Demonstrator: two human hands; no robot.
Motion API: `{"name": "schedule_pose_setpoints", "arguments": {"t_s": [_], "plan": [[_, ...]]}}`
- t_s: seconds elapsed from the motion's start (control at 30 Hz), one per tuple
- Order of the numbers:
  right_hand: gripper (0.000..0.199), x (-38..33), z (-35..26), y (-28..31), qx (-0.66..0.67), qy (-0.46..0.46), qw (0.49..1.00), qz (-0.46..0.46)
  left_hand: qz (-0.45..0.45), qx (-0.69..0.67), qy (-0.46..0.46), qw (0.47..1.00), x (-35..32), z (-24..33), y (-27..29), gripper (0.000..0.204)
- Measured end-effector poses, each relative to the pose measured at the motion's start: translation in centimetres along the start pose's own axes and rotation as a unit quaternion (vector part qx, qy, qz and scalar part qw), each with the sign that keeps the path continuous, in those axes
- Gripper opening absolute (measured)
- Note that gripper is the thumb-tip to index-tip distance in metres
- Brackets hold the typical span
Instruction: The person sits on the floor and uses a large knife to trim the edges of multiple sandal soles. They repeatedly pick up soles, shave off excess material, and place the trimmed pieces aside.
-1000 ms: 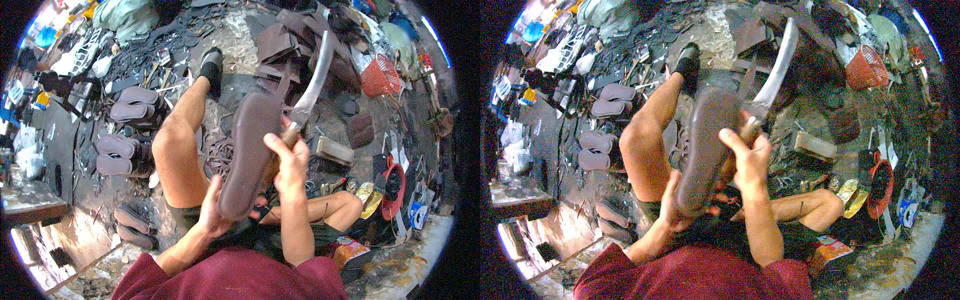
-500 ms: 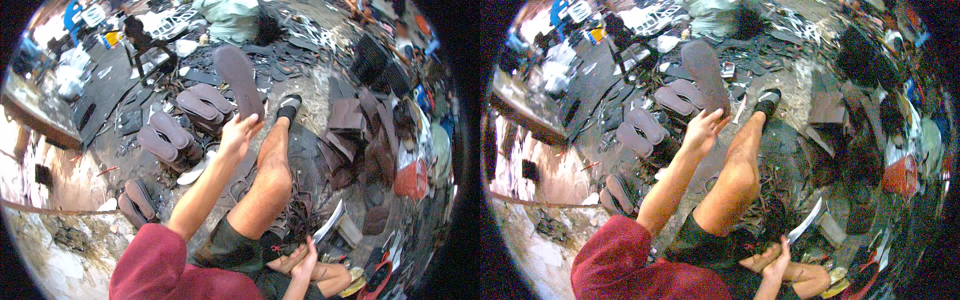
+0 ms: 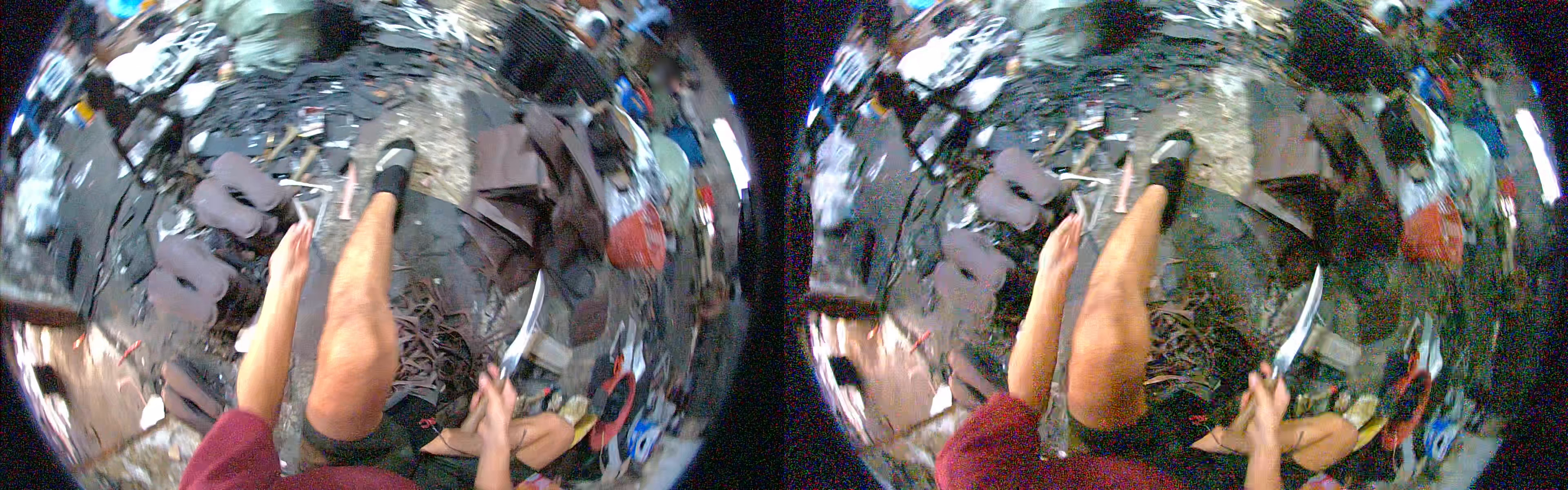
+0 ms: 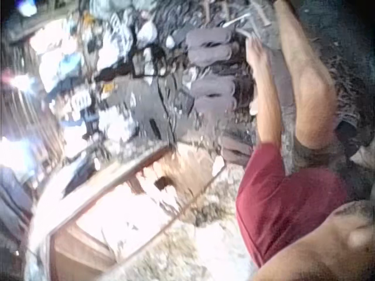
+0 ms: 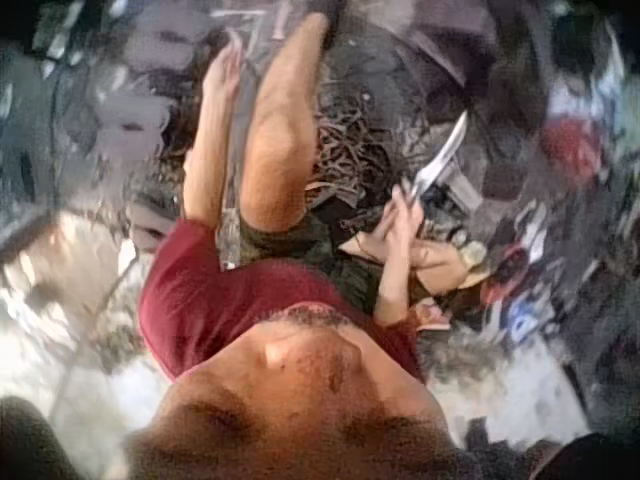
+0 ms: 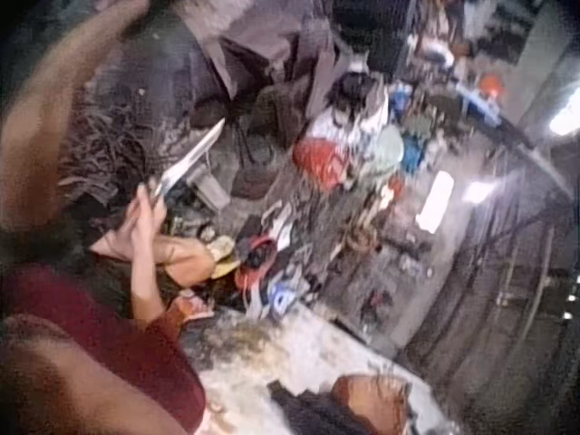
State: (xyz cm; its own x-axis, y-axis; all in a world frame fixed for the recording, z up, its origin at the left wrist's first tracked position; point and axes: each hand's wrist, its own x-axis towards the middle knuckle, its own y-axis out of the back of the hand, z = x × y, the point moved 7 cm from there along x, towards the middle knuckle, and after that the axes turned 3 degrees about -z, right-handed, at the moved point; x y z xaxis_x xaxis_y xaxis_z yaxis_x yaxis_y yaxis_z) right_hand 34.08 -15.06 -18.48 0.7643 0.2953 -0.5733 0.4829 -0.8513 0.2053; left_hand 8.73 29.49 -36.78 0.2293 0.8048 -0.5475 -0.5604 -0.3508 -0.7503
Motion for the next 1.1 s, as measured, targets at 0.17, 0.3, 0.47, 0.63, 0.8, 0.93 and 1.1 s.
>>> {"name": "schedule_pose_setpoints", "arguments": {"t_s": [0.17, 0.3, 0.47, 0.63, 0.8, 0.93, 1.1], "plan": [[0.029, 17.6, -9.8, -9.9, 0.102, 0.155, 0.983, -0.003, 0.046, 0.299, -0.08, 0.95, -19.7, 6.3, 2.0, 0.047], [0.039, 28.3, -14.8, -10.5, 0.163, 0.168, 0.964, 0.128, 0.079, 0.384, -0.171, 0.904, -26.0, 8.9, 1.7, 0.039], [0.032, 25.5, -14.7, -10.9, 0.219, 0.261, 0.936, 0.091, 0.035, 0.414, -0.408, 0.813, -34.4, 12.1, -8.6, 0.032], [0.025, 18.1, -11.8, -6.7, 0.137, 0.197, 0.97, 0.042, -0.246, 0.503, -0.232, 0.795, -37.0, 1.8, -16.7, 0.025], [0.032, 24.7, -14.2, -8.7, 0.001, 0.23, 0.973, 0.028, -0.307, 0.575, -0.138, 0.746, -34.0, -5.4, -16.2, 0.027], [0.033, 29.6, -18.4, -8.9, -0.016, 0.266, 0.96, 0.086, -0.269, 0.546, -0.049, 0.792, -33.5, -7.3, -13.7, 0.029], [0.034, 20.8, -16.0, -11.0, 0.218, 0.214, 0.952, -0.027, -0.219, 0.586, -0.127, 0.77, -32.1, -5.5, -12.5, 0.038]]}}
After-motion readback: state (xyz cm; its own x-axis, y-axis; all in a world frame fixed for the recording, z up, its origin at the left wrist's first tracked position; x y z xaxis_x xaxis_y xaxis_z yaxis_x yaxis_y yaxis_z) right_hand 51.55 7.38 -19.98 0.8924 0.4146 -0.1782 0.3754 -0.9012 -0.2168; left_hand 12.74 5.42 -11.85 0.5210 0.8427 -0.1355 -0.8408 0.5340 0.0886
